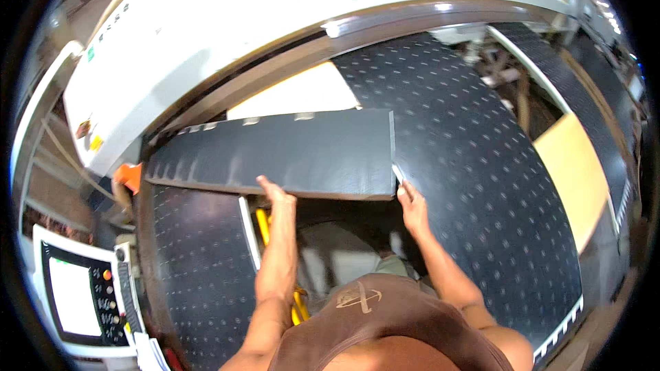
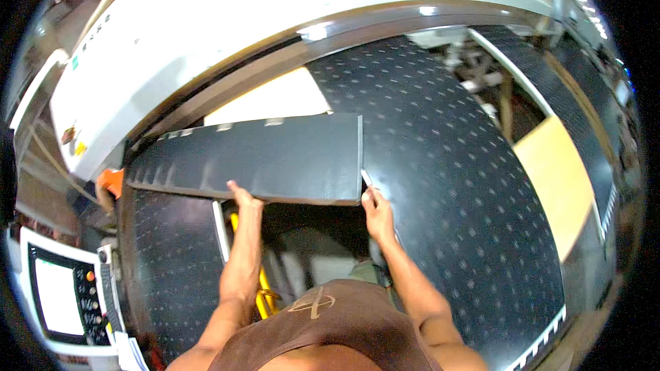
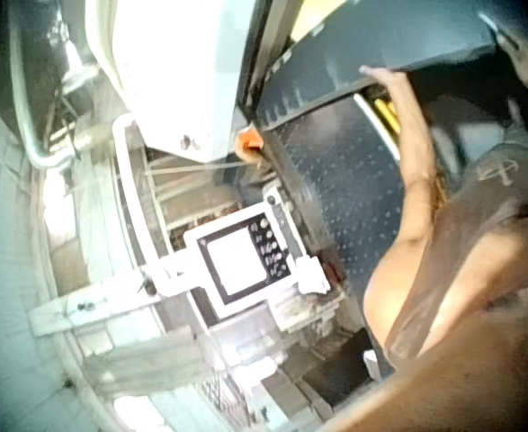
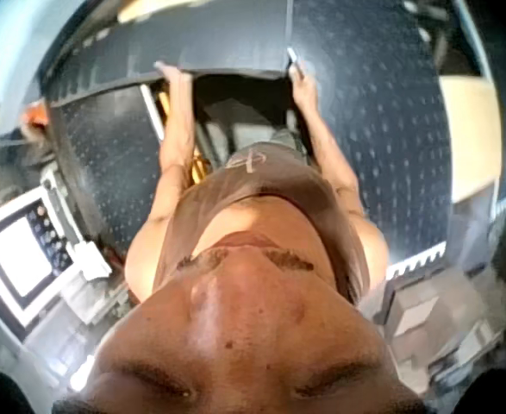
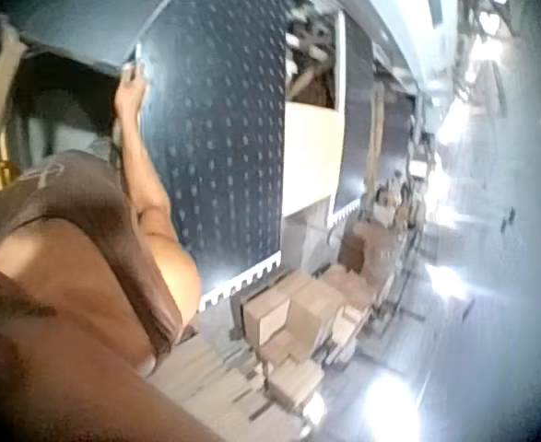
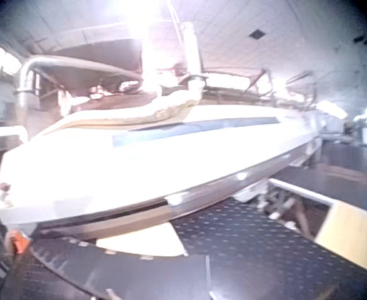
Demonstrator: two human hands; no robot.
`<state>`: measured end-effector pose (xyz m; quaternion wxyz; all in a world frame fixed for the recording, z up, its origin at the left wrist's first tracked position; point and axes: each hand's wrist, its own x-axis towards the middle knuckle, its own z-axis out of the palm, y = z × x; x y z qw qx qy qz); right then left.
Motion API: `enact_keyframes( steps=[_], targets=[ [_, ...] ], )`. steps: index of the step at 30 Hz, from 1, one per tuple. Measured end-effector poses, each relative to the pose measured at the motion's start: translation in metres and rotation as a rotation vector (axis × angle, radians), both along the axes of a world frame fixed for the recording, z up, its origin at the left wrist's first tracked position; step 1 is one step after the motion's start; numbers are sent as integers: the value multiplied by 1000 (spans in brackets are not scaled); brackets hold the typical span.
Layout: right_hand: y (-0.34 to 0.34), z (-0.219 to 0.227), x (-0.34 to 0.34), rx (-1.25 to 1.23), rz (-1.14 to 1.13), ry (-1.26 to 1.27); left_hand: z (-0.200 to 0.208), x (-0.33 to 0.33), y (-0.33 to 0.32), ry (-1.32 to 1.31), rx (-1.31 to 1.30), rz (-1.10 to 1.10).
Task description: The person uses an air nozzle to clear dust off a large woodworking machine and then manually lifts and stacks dark rectangular wood panels onto a pile.
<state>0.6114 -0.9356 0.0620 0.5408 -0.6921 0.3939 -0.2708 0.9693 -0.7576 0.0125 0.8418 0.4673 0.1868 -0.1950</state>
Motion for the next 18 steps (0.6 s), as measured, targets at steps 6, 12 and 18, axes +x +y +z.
enact_keyframes(
  steps=[6, 12, 18],
  targets=[
    [94, -23, -220, -75, -567, 5, 21, -136, 12, 20, -12, 32],
    [122, -45, -327, 91, -898, -68, 32, -296, 37, 153, 61, -353],
    [108, -64, -393, 225, -1047, -44, 73, -329, 107, -433, 73, -1906]
  ],
)
